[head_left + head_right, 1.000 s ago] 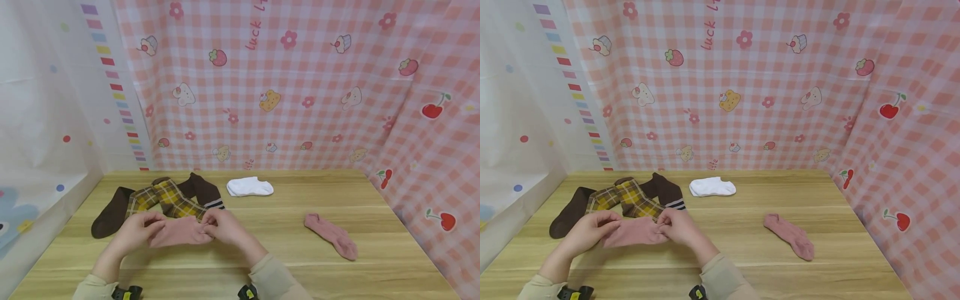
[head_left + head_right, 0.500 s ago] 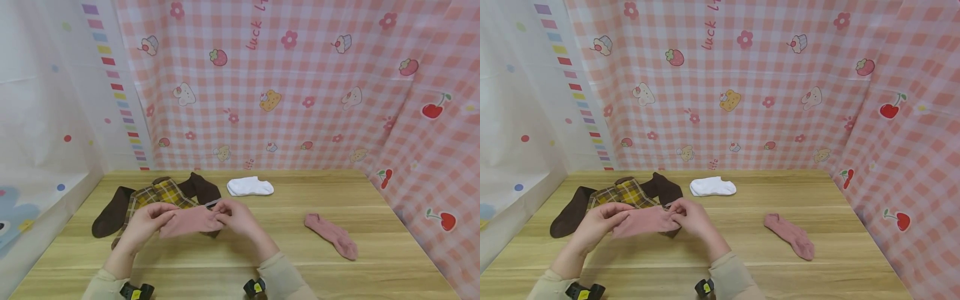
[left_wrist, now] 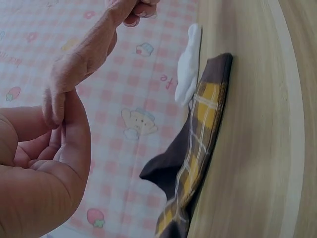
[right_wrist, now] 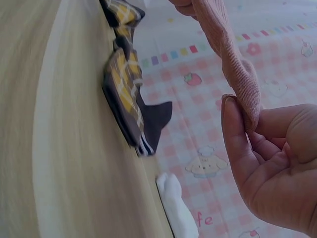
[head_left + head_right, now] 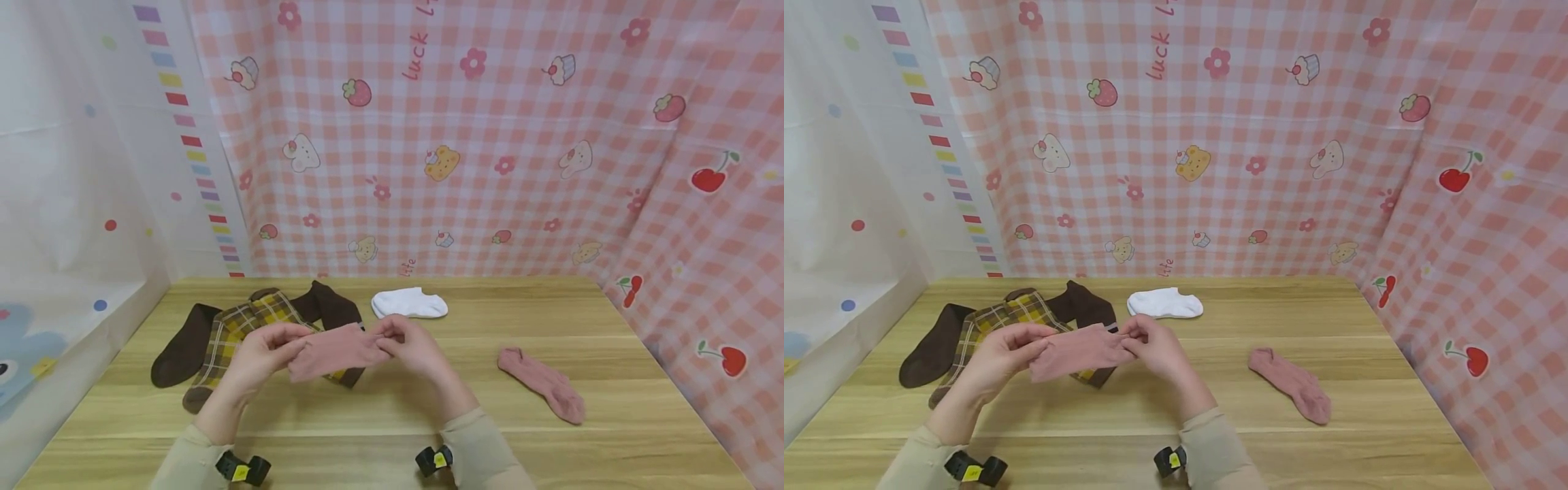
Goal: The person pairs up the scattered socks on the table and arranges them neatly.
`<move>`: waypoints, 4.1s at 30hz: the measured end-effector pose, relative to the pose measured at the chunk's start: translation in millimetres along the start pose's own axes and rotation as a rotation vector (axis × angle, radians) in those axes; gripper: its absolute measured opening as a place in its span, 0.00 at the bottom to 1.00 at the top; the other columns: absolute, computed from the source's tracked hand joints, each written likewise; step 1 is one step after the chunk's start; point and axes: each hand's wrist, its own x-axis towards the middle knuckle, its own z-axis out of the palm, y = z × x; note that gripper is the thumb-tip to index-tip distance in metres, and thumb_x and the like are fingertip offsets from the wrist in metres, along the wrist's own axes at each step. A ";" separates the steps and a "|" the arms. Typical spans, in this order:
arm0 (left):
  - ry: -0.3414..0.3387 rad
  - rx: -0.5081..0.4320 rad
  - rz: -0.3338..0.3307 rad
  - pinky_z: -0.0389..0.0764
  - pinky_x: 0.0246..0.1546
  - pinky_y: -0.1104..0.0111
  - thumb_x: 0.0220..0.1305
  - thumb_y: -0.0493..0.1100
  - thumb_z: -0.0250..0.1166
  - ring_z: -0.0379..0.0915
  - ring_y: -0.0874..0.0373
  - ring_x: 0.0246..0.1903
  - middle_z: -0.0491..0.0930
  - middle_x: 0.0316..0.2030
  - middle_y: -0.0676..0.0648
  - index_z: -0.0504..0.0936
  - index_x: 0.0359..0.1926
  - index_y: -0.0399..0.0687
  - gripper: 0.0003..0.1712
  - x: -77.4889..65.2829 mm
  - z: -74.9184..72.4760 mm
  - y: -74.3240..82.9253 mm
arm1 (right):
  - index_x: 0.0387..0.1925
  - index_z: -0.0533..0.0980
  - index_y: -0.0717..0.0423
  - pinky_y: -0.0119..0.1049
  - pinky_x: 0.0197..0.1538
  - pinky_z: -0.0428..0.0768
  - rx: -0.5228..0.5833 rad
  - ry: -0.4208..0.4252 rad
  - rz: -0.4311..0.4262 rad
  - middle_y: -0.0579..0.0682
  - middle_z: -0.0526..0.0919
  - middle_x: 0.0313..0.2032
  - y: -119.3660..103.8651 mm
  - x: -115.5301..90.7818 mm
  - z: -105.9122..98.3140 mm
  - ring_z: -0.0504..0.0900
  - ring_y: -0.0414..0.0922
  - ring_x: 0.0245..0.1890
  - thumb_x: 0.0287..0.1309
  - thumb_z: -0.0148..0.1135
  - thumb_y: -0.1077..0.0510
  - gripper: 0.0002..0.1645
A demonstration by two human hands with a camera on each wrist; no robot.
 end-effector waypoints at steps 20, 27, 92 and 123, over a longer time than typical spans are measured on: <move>-0.010 0.103 0.071 0.80 0.29 0.69 0.66 0.34 0.65 0.77 0.60 0.30 0.83 0.36 0.40 0.83 0.46 0.30 0.10 34.5 29.7 -1.5 | 0.47 0.74 0.72 0.31 0.40 0.78 0.222 -0.039 0.018 0.51 0.80 0.36 15.2 -9.5 -48.1 0.78 0.40 0.37 0.67 0.54 0.72 0.09; 0.011 0.166 0.088 0.80 0.30 0.67 0.65 0.36 0.66 0.77 0.59 0.31 0.84 0.37 0.43 0.86 0.43 0.36 0.08 45.3 43.5 -3.3 | 0.46 0.75 0.71 0.31 0.40 0.78 0.160 0.011 0.032 0.54 0.81 0.37 17.4 -13.1 -58.7 0.78 0.40 0.38 0.65 0.57 0.71 0.09; 0.055 0.574 0.009 0.79 0.39 0.60 0.61 0.37 0.70 0.79 0.52 0.34 0.85 0.31 0.48 0.86 0.34 0.41 0.03 87.6 120.3 -34.5 | 0.42 0.79 0.61 0.43 0.47 0.76 -0.315 0.093 0.340 0.50 0.83 0.35 57.6 -19.9 -77.7 0.78 0.47 0.40 0.63 0.62 0.65 0.07; -0.037 0.904 0.125 0.79 0.50 0.54 0.63 0.40 0.67 0.80 0.46 0.49 0.84 0.47 0.43 0.84 0.52 0.41 0.17 73.7 128.3 -4.9 | 0.55 0.75 0.66 0.53 0.57 0.75 -0.427 0.013 0.218 0.61 0.82 0.49 36.4 -29.5 -86.3 0.79 0.58 0.52 0.67 0.59 0.58 0.19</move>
